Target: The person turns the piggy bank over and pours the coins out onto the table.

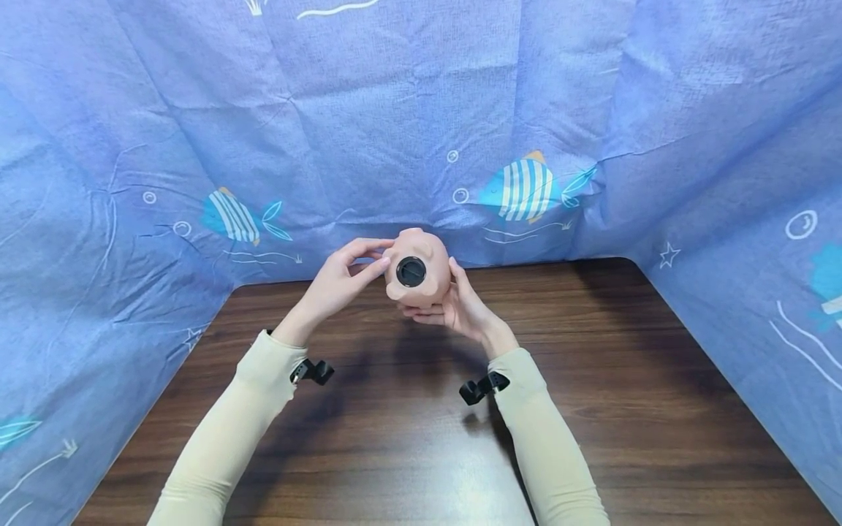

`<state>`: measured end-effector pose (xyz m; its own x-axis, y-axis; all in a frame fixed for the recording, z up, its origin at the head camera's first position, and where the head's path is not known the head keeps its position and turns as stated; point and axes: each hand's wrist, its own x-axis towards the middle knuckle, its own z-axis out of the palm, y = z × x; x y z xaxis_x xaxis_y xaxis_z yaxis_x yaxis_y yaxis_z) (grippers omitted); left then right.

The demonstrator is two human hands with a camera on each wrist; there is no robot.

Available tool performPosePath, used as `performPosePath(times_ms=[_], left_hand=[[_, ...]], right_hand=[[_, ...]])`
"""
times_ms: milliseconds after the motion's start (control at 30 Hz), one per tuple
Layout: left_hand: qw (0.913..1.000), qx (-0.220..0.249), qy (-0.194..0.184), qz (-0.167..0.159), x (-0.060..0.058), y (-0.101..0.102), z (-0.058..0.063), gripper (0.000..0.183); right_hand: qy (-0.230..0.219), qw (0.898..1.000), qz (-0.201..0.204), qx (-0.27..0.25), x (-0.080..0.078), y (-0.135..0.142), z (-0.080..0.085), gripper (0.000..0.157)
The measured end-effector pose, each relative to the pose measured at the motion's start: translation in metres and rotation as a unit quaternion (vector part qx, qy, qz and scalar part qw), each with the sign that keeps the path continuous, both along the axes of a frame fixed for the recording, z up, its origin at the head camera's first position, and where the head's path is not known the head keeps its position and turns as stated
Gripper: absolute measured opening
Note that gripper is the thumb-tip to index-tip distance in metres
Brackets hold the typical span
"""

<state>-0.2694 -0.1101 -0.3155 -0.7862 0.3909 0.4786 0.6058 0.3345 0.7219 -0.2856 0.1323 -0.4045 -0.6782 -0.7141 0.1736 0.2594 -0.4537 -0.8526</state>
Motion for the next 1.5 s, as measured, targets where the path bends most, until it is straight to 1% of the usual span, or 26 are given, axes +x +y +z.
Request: performPosePath(times_ms=[133, 267, 367, 433, 500, 567, 633, 700, 767, 800, 867, 967, 1067, 1167, 1300, 1367, 1400, 1467, 1500], left_hand=[[0.9997, -0.016, 0.018, -0.004, 0.002, 0.001, 0.003, 0.036], [0.9980, -0.043, 0.047, 0.000, 0.007, 0.000, 0.009, 0.036], [0.9924, -0.066, 0.103, 0.011, 0.012, -0.002, 0.015, 0.038], [0.9844, -0.076, 0.157, 0.024, 0.016, -0.003, 0.019, 0.038], [0.9711, -0.086, 0.220, 0.032, 0.021, -0.004, 0.024, 0.035], [0.9522, -0.109, 0.283, 0.036, 0.026, -0.004, 0.028, 0.031], [0.9273, -0.140, 0.346, 0.033, 0.029, -0.005, 0.031, 0.027], [0.8966, -0.175, 0.406, 0.030, 0.031, -0.004, 0.032, 0.021], [0.8695, -0.204, 0.449, 0.027, 0.032, -0.002, 0.032, 0.017], [0.8575, -0.215, 0.467, 0.026, 0.031, -0.002, 0.032, 0.016], [0.8370, -0.238, 0.492, 0.024, 0.031, -0.001, 0.031, 0.015], [0.8123, -0.269, 0.517, 0.021, 0.031, 0.000, 0.030, 0.017], [0.7887, -0.298, 0.537, 0.019, 0.031, 0.003, 0.031, 0.013], [0.7692, -0.323, 0.551, 0.018, 0.031, 0.006, 0.034, 0.011], [0.7508, -0.352, 0.559, 0.016, 0.030, 0.010, 0.038, 0.014], [0.7448, -0.362, 0.561, 0.014, 0.030, 0.011, 0.039, 0.015], [0.7434, -0.364, 0.561, 0.012, 0.030, 0.012, 0.039, 0.015], [0.7421, -0.366, 0.562, 0.007, 0.029, 0.014, 0.038, 0.014], [0.7430, -0.366, 0.560, 0.005, 0.029, 0.015, 0.038, 0.014]], right_hand=[[0.009, 1.000, 0.023, -0.013, 0.001, -0.002, -0.001, 0.084], [0.017, 0.999, 0.027, -0.025, 0.003, -0.005, -0.002, 0.081], [0.025, 0.999, 0.030, -0.033, 0.004, -0.007, -0.003, 0.080], [0.029, 0.998, 0.034, -0.036, 0.005, -0.009, -0.003, 0.079], [0.028, 0.998, 0.036, -0.036, 0.005, -0.012, -0.003, 0.079], [0.021, 0.999, 0.034, -0.036, 0.005, -0.014, -0.004, 0.079], [0.015, 0.999, 0.029, -0.038, 0.005, -0.015, -0.004, 0.080], [0.011, 0.999, 0.024, -0.042, 0.004, -0.016, -0.005, 0.080], [0.011, 0.999, 0.023, -0.048, 0.003, -0.015, -0.006, 0.080], [0.012, 0.998, 0.024, -0.051, 0.003, -0.015, -0.006, 0.080], [0.013, 0.998, 0.027, -0.057, 0.003, -0.014, -0.007, 0.078], [0.014, 0.998, 0.031, -0.062, 0.003, -0.014, -0.007, 0.077], [0.016, 0.998, 0.031, -0.060, 0.003, -0.014, -0.007, 0.077], [0.019, 0.998, 0.028, -0.057, 0.003, -0.014, -0.008, 0.078], [0.021, 0.998, 0.026, -0.062, 0.002, -0.013, -0.008, 0.077], [0.020, 0.997, 0.028, -0.066, 0.002, -0.012, -0.008, 0.077], [0.020, 0.997, 0.029, -0.067, 0.002, -0.012, -0.008, 0.076], [0.018, 0.997, 0.033, -0.067, 0.002, -0.011, -0.008, 0.076], [0.018, 0.997, 0.035, -0.066, 0.002, -0.011, -0.008, 0.076]])
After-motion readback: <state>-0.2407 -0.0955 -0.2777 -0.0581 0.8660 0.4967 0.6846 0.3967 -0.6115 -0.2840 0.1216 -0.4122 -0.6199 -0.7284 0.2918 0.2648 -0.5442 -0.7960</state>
